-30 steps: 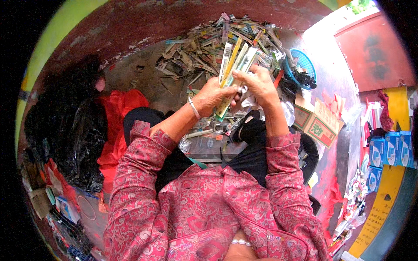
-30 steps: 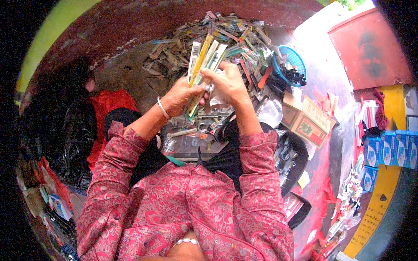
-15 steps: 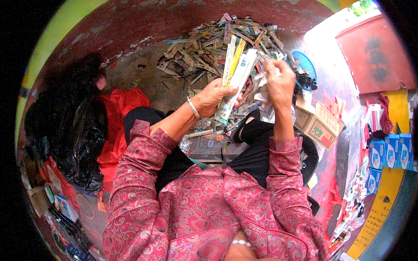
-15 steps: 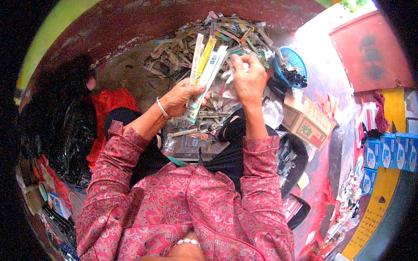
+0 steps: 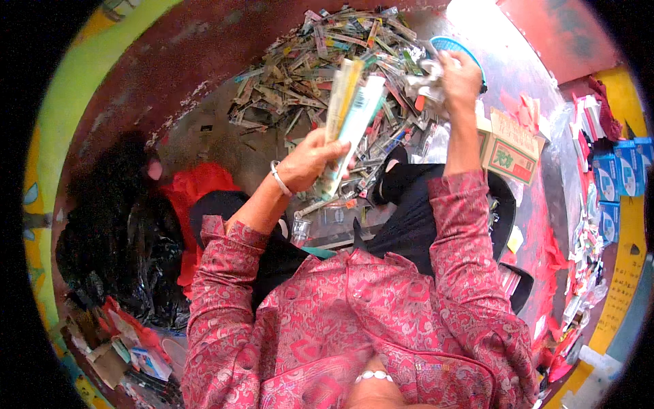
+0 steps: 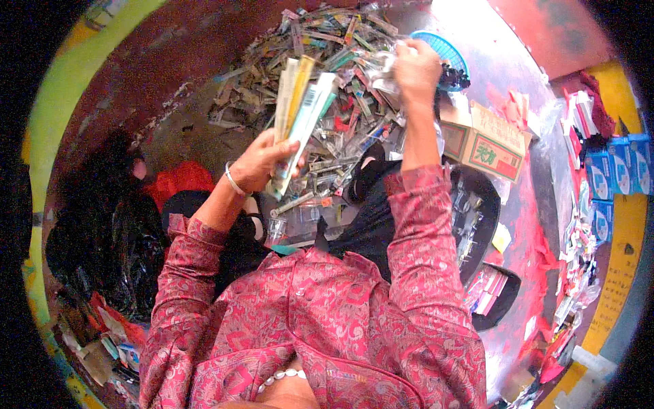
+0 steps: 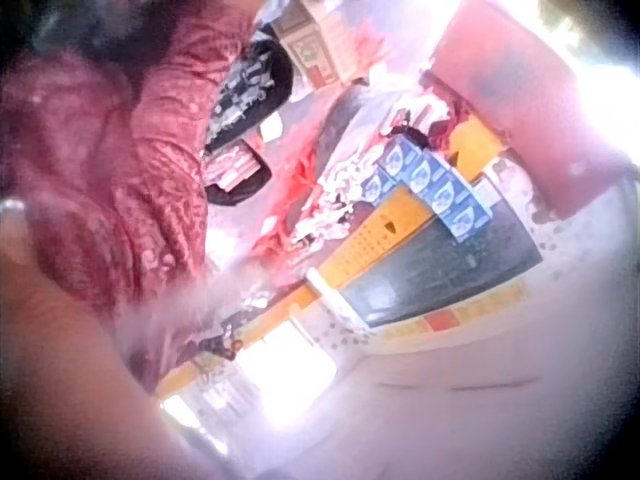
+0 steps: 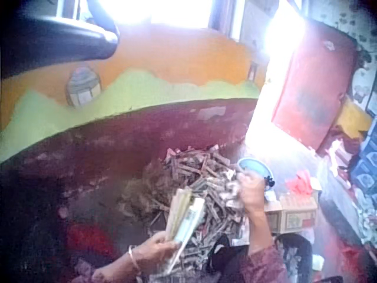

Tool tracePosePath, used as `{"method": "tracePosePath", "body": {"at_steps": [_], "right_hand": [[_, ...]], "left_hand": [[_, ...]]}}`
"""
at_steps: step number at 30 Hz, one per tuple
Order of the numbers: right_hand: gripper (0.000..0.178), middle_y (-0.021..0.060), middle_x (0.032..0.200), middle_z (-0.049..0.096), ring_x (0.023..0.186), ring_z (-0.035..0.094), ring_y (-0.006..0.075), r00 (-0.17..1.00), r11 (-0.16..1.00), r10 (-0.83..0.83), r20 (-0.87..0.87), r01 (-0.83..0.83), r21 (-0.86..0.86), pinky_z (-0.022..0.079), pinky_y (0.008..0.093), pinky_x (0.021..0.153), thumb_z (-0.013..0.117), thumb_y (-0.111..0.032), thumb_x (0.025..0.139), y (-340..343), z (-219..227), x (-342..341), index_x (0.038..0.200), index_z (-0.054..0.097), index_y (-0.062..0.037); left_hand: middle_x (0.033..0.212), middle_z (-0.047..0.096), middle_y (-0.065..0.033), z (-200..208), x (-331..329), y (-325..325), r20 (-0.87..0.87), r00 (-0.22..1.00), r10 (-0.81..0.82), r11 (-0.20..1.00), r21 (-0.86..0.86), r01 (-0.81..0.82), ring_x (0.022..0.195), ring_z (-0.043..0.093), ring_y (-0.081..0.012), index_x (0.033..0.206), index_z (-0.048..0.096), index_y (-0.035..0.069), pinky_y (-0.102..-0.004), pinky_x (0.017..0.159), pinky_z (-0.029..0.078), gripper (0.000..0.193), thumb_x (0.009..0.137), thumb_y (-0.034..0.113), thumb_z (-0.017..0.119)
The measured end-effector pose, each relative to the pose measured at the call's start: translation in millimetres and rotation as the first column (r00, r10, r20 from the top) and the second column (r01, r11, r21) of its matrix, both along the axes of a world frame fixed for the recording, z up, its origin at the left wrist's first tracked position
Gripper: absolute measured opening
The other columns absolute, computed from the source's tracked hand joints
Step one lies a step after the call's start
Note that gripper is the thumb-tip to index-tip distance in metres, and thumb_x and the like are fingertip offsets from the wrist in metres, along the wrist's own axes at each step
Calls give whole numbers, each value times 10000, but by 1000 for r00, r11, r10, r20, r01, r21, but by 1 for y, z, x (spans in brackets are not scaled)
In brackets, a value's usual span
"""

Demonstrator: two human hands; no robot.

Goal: The person sits on the floor and sorts through a large pile of small packaged items and loose sticks. They pick up items, inspect them, and place them into a clear plastic bag or set them aside.

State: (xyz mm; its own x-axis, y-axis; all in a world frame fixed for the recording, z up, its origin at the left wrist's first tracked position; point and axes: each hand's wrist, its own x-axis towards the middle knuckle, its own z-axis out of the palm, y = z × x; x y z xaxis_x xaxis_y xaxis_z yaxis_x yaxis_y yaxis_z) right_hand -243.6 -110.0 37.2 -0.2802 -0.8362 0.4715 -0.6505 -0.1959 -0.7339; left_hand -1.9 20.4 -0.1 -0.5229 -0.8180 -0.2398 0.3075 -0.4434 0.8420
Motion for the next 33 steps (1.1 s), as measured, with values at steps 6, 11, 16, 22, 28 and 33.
{"method": "tracePosePath", "body": {"at_steps": [6,11,16,22,28,33], "right_hand": [[345,75,677,575,594,537,138,673,578,230,703,-676,458,432,274,545,541,-339,788,36,17,41,809,597,1],[456,76,923,578,827,533,132,290,254,389,874,-946,201,408,272,785,630,-271,709,61,5,86,1026,522,39],[397,73,885,588,771,554,144,315,260,330,890,-937,235,429,277,744,679,-198,663,66,9,91,970,549,17],[281,58,714,577,539,512,111,519,399,324,791,-833,383,402,228,485,679,-172,663,68,9,94,852,569,5],[256,34,692,573,529,520,89,498,417,254,829,-830,371,410,197,466,676,-169,659,69,12,91,837,568,-19],[269,49,762,591,648,550,120,483,456,284,828,-828,326,441,255,614,682,-158,653,69,11,88,861,589,-14]], "left_hand": [[711,527,-69,1,1,-9,-227,963,145,982,155,-111,591,527,-141,995,474,-25,-251,563,454,319,788,201,562],[713,540,-94,-2,6,-5,-523,852,7,979,179,102,609,546,-169,962,482,-12,-267,556,471,300,759,194,562],[711,547,-139,-1,6,-4,-613,785,-89,957,165,237,599,547,-227,938,499,-51,-302,550,462,373,720,249,523],[858,562,-191,1,7,-6,-463,883,-74,961,204,187,716,576,-277,998,472,-88,-346,670,483,481,718,301,506],[1032,524,-219,10,14,-7,-529,807,-263,929,87,360,918,554,-285,1164,350,-82,-405,801,452,547,760,243,524],[1011,535,-206,23,11,-2,-386,887,-252,954,52,294,943,547,-295,1084,443,-55,-395,808,454,467,740,231,577]]}}
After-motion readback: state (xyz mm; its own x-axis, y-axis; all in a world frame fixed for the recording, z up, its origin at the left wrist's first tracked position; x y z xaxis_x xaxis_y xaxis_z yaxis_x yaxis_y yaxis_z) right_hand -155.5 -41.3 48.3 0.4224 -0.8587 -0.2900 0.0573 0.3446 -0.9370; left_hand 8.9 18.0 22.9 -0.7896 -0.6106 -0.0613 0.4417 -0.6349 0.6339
